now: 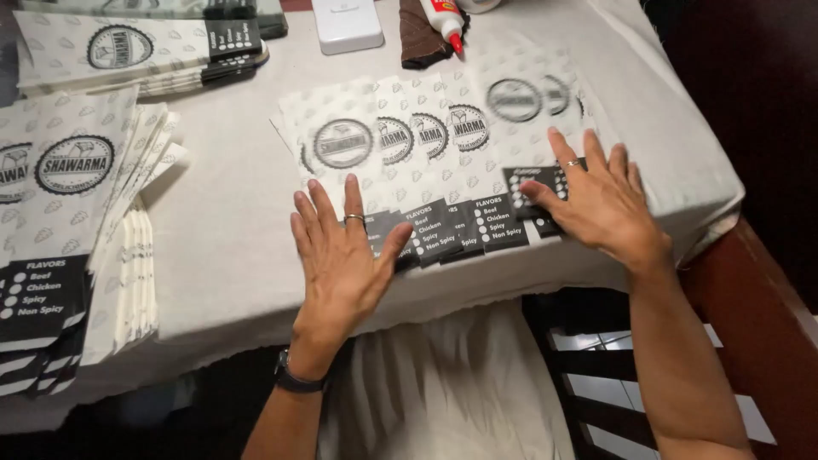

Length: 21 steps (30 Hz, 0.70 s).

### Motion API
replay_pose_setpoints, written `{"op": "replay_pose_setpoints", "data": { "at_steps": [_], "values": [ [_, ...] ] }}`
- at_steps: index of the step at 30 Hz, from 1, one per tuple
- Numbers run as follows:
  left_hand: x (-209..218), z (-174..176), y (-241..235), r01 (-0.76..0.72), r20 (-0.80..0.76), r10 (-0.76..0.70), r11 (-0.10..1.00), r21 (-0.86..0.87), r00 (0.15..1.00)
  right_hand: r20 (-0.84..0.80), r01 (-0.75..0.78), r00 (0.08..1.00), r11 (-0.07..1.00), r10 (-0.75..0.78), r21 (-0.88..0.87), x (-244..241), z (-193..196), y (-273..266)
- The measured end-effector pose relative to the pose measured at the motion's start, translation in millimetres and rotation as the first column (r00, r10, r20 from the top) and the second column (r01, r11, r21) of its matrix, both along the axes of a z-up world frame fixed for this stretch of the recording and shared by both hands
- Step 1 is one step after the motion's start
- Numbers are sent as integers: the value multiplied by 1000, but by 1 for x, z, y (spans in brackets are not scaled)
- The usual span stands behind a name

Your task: The person is organizing and stacking paper shawarma packaging sleeves on a table.

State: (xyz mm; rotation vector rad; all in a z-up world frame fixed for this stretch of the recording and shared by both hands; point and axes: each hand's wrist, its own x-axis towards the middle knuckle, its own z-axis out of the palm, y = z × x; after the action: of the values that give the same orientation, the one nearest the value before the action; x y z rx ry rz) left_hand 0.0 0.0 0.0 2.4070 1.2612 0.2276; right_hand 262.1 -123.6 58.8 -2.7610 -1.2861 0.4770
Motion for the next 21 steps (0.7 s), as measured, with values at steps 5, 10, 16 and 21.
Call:
{"op": "replay_pose_setpoints", "data": {
  "at_steps": [5, 10, 16, 21],
  "values": [
    [-4, 32, 18, -246, -9, 247, 957, -154, 969, -39, 152, 988, 986, -149, 64, 31, 14, 7],
    [36, 12, 4, -178, 52, 174, 980, 91, 983, 48, -44, 998, 981, 36, 187, 10, -9, 17],
    [30, 34, -5, 34, 362, -28, 999, -12, 932, -184, -160, 954, 922, 236, 351, -10, -1, 28],
    [24, 41, -7, 108, 388, -55, 987, -117, 920, -13, -179, 981, 929, 193, 325, -14, -9, 30]
  ]
}}
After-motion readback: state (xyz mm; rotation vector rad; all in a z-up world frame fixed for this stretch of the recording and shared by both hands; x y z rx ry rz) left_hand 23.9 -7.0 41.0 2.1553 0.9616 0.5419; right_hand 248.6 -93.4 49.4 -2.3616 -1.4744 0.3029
